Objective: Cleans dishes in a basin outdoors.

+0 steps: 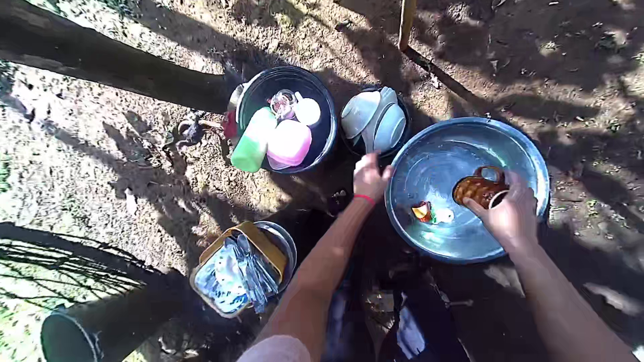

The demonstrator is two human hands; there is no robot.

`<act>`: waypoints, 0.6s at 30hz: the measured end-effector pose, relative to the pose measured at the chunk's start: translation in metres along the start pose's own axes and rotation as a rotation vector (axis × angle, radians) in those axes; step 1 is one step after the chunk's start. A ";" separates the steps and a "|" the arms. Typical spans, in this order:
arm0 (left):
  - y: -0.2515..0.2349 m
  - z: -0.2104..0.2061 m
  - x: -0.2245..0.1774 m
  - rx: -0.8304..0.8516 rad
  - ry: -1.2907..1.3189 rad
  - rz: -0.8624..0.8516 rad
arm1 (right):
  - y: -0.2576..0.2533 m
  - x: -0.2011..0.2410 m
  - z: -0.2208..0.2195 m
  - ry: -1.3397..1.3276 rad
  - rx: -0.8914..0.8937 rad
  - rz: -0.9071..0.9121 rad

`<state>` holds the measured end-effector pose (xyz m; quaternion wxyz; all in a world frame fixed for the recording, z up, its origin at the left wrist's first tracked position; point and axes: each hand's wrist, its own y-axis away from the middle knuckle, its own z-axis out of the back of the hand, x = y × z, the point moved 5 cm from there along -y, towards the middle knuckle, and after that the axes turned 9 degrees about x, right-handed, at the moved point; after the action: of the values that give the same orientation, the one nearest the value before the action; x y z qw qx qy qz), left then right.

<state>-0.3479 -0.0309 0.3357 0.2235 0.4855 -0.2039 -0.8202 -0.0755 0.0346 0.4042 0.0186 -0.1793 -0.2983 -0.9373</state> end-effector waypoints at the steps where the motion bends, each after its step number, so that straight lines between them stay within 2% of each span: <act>1: -0.008 0.045 0.033 -0.112 -0.113 0.071 | -0.013 0.032 -0.014 0.037 0.018 0.030; 3: -0.026 0.109 0.084 -0.222 -0.324 0.124 | -0.032 0.100 -0.045 -0.024 0.072 0.116; 4: -0.038 0.124 0.102 -0.204 -0.425 0.092 | -0.040 0.134 -0.061 -0.059 0.082 0.177; 6: -0.067 0.130 0.125 -0.019 -0.613 -0.018 | -0.054 0.200 -0.091 -0.163 0.083 0.300; 8: -0.086 0.123 0.141 0.242 -0.722 -0.069 | -0.068 0.253 -0.120 -0.230 0.075 0.345; 11: -0.095 0.123 0.160 0.385 -0.803 0.108 | -0.086 0.301 -0.155 -0.249 0.114 0.251; 15: -0.093 0.132 0.163 0.229 -0.495 0.148 | -0.096 0.327 -0.187 -0.075 0.159 0.211; 18: -0.093 0.143 0.171 0.039 -0.125 0.252 | -0.096 0.337 -0.196 0.032 0.235 0.174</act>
<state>-0.5641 -0.0345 0.2271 0.3021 0.4083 -0.2925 -0.8102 -0.4680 0.0271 0.3197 0.1254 -0.1860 -0.3890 -0.8935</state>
